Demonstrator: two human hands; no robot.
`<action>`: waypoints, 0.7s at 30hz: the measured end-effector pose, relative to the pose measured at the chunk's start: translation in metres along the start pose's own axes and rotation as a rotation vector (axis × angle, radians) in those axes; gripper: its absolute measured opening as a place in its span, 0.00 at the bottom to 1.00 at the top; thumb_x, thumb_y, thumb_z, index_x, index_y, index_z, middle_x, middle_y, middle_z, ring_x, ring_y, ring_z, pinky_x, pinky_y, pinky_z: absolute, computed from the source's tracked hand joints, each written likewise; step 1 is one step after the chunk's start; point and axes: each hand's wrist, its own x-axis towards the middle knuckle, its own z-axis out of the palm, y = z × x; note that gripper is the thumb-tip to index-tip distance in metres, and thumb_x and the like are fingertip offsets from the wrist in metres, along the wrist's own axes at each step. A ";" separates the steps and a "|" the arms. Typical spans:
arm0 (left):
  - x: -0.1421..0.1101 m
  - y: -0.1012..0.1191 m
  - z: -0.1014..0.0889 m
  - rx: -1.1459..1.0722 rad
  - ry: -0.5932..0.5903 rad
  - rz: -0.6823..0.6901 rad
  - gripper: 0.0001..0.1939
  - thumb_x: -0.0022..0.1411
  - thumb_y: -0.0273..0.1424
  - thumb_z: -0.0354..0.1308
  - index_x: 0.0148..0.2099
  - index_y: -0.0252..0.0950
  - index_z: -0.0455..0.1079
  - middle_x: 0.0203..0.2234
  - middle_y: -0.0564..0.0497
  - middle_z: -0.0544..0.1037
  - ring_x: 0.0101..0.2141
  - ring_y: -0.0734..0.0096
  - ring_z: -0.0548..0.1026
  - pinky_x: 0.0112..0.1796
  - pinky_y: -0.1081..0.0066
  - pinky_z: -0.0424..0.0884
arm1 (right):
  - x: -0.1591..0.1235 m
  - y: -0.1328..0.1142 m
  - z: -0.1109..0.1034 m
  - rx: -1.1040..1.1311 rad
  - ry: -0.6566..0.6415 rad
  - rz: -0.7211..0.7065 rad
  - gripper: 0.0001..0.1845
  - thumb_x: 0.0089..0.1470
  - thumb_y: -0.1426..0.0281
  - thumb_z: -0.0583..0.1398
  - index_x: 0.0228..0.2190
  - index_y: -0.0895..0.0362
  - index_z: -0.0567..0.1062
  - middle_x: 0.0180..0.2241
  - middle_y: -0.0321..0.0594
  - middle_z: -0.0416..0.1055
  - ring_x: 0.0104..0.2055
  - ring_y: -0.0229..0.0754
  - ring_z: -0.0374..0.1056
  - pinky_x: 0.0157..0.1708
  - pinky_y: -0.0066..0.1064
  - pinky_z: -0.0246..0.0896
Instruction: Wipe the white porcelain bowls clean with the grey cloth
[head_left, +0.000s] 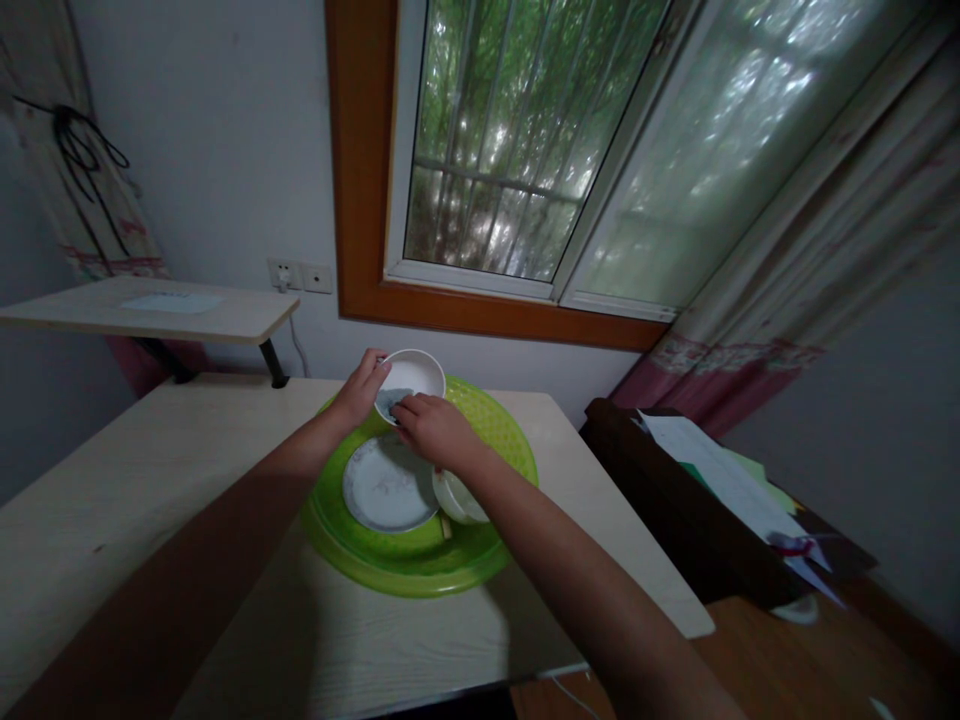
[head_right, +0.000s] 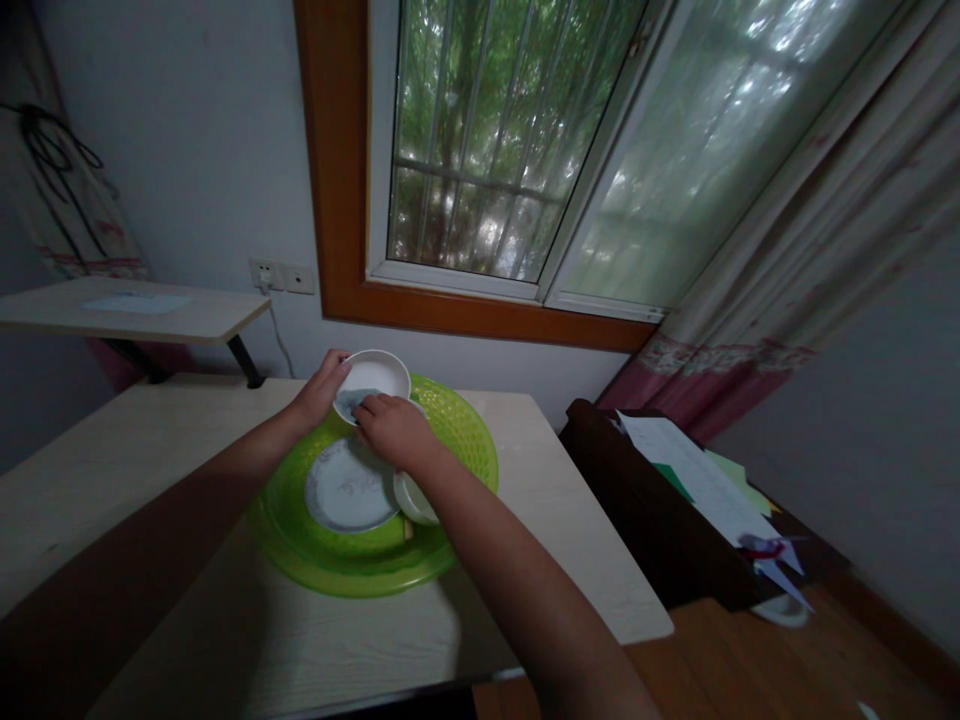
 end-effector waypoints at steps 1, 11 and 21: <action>0.000 -0.001 0.000 -0.017 0.003 -0.009 0.19 0.67 0.48 0.44 0.49 0.40 0.61 0.40 0.49 0.71 0.41 0.63 0.70 0.45 0.63 0.67 | -0.001 0.002 0.002 0.012 0.006 -0.010 0.15 0.65 0.68 0.58 0.51 0.59 0.74 0.46 0.47 0.75 0.46 0.47 0.71 0.46 0.36 0.67; -0.001 0.004 0.005 -0.077 -0.024 -0.015 0.18 0.66 0.47 0.46 0.47 0.40 0.62 0.38 0.49 0.71 0.41 0.64 0.70 0.47 0.63 0.66 | -0.003 0.005 0.013 0.059 0.113 -0.060 0.24 0.62 0.70 0.60 0.58 0.59 0.68 0.63 0.53 0.62 0.64 0.50 0.60 0.67 0.46 0.49; -0.001 0.001 0.009 -0.070 -0.057 0.021 0.17 0.68 0.46 0.45 0.48 0.40 0.62 0.43 0.48 0.72 0.46 0.65 0.70 0.52 0.64 0.66 | -0.002 0.001 0.006 -0.034 0.122 0.116 0.40 0.59 0.57 0.63 0.64 0.66 0.61 0.68 0.59 0.54 0.70 0.59 0.50 0.69 0.53 0.41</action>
